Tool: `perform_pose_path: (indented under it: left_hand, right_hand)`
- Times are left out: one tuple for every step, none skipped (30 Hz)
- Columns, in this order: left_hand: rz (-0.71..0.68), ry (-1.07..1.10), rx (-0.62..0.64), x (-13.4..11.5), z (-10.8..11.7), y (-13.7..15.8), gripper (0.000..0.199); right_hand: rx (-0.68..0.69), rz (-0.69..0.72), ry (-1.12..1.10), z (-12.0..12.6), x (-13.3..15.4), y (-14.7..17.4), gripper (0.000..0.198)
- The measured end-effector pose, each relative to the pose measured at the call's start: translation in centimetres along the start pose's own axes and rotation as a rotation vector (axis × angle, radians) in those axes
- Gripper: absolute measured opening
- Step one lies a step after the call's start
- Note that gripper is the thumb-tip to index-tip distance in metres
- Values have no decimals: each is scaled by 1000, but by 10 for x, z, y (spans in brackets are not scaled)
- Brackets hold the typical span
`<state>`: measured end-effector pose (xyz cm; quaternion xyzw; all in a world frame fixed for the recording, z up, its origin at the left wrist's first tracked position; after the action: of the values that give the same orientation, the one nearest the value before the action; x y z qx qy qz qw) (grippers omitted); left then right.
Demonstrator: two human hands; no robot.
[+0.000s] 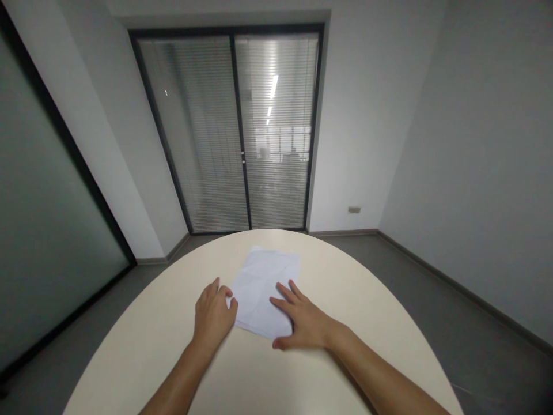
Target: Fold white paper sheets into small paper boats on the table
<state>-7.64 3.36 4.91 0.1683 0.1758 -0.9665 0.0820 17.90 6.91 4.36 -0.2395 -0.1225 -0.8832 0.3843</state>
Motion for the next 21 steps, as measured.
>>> perform_pose_path:
  left_hand:
    - [-89, 10, -26, -6, 0, 3, 22]
    - [-206, 61, 10, -13, -2, 7, 28]
    - [-337, 128, 99, -21, -6, 12, 34]
    - [-459, 183, 209, -28, -9, 18, 41]
    - [-546, 219, 307, -34, -13, 24, 52]
    - [-595, 240, 375, -39, -16, 30, 64]
    - [-611, 253, 420, -42, -20, 35, 70]
    - [-612, 248, 465, -45, -23, 39, 67]
    - [-601, 232, 497, -46, -25, 42, 61]
    - [-574, 209, 517, -48, -27, 43, 55]
    - [-540, 181, 530, -49, -29, 43, 50]
    - [-504, 153, 536, -49, -30, 41, 48]
    - [-470, 128, 538, -50, -31, 39, 47]
    - [-441, 110, 534, -49, -31, 36, 46]
    - [-422, 99, 529, -48, -32, 33, 47]
    - [-406, 98, 520, -45, -33, 29, 47]
    - [-386, 104, 498, -40, -33, 26, 47]
    - [-375, 107, 492, -34, -34, 23, 47]
    - [-369, 111, 503, -26, -35, 20, 47]
    - [-357, 126, 504, -16, -35, 17, 45]
    - [-337, 146, 502, -5, -34, 14, 44]
  right_hand:
    - [5, 25, -4, 0, -1, 0, 106]
    - [7, 57, -13, 0, -1, -1, 104]
    - [6, 91, -24, 0, -3, -1, 102]
    - [3, 124, -35, 1, -5, -2, 102]
    - [-1, 153, -44, 1, -7, -2, 101]
    - [-5, 178, -55, 2, -11, -2, 100]
    - [-17, 195, -68, 3, -15, -2, 99]
    - [-33, 210, -87, 5, -19, -2, 94]
    - [-56, 223, -118, 7, -24, -2, 86]
    - [-89, 227, -156, 9, -30, -2, 77]
    - [-131, 214, -185, 10, -35, -3, 71]
    - [-181, 188, -196, 12, -40, -3, 65]
    - [-232, 143, -186, 13, -45, -4, 61]
    - [-278, 85, -154, 13, -49, -6, 58]
    - [-302, 24, -102, 12, -53, -7, 58]
    - [-294, -26, -48, 11, -56, -9, 59]
    - [-267, -56, 3, 10, -58, -11, 64]
    - [-231, -76, 45, 8, -60, -13, 68]
    - [-192, -93, 73, 8, -62, -16, 73]
    - [-155, -111, 89, 8, -64, -18, 77]
    - [-119, -125, 97, 7, -67, -21, 79]
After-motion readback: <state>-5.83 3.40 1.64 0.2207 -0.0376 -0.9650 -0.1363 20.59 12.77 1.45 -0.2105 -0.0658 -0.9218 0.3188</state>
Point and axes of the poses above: each hand's wrist, its own y-axis away from the middle knuckle, its own z-axis out of the back of the hand, x = y × z, the point moved 2 cm from there along -y, towards the middle knuckle, and after that the axes turned 4 degrees about x, right-handed, at the moved point
